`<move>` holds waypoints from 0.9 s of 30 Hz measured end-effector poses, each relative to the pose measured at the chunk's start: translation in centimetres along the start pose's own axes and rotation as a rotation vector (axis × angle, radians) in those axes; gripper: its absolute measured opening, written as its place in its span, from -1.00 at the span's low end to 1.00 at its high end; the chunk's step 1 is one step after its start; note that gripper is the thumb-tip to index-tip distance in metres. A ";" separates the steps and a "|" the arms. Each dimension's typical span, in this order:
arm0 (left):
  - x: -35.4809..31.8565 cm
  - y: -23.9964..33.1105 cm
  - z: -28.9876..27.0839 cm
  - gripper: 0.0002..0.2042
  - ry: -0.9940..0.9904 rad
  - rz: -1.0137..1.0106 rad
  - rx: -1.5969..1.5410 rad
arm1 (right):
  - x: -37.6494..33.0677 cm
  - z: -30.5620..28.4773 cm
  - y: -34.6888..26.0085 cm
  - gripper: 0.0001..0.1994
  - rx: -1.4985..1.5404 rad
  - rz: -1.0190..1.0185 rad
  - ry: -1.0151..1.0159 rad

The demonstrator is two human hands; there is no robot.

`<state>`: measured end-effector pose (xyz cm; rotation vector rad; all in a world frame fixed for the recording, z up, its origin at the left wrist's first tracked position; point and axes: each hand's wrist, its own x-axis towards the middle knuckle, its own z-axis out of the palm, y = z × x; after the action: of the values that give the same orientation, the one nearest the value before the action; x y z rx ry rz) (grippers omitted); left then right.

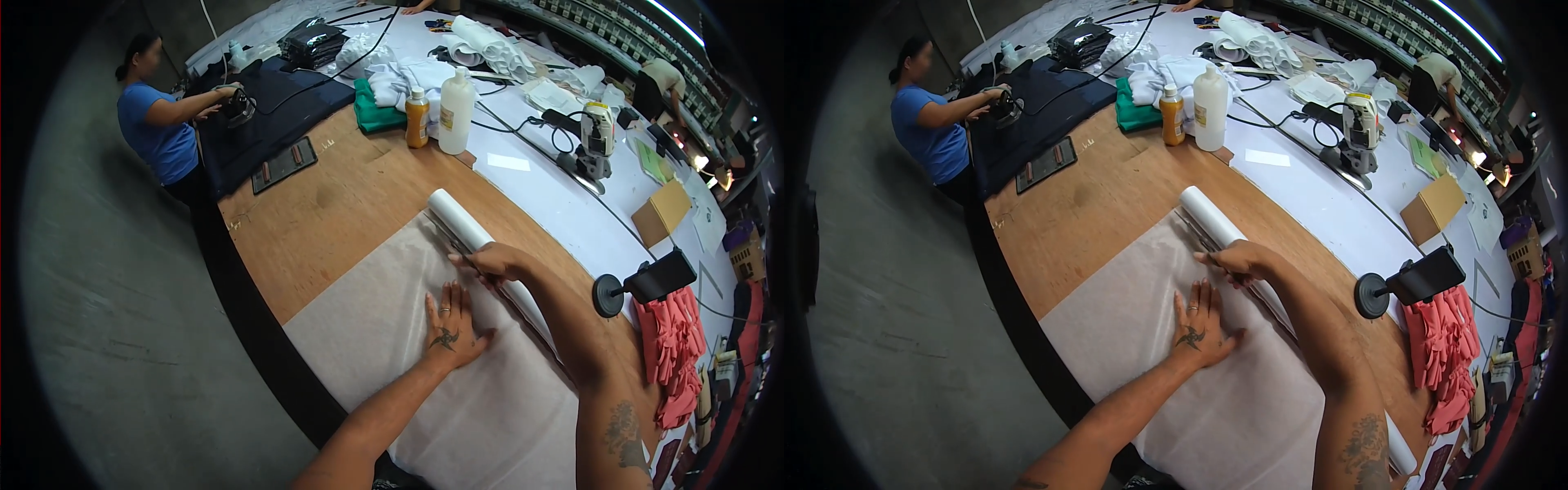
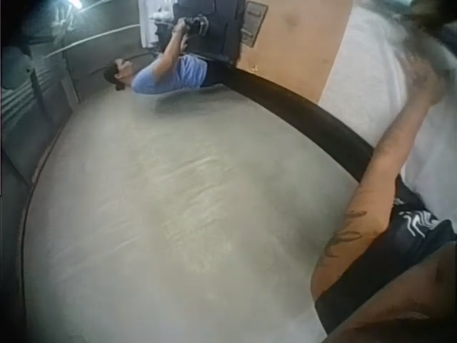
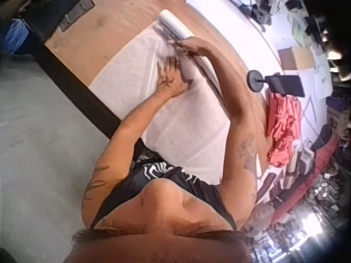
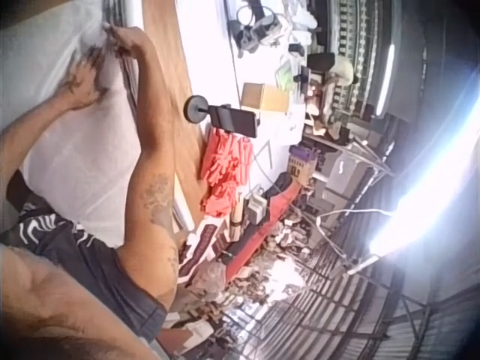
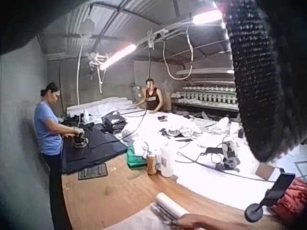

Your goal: Aligning a white paper stabilizer over embroidered fabric pieces on a workbench and cutting it with scissors.

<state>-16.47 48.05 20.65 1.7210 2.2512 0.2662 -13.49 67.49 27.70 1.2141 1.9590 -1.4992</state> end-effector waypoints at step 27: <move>-1.2 1.9 0.8 -0.14 0.133 -0.030 0.182 | -45.5 27.3 39.4 -0.88 0.007 0.081 0.972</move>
<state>-14.22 47.41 20.59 1.8055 2.4620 0.1785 38.31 26.45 28.80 2.2733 2.3747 -0.9125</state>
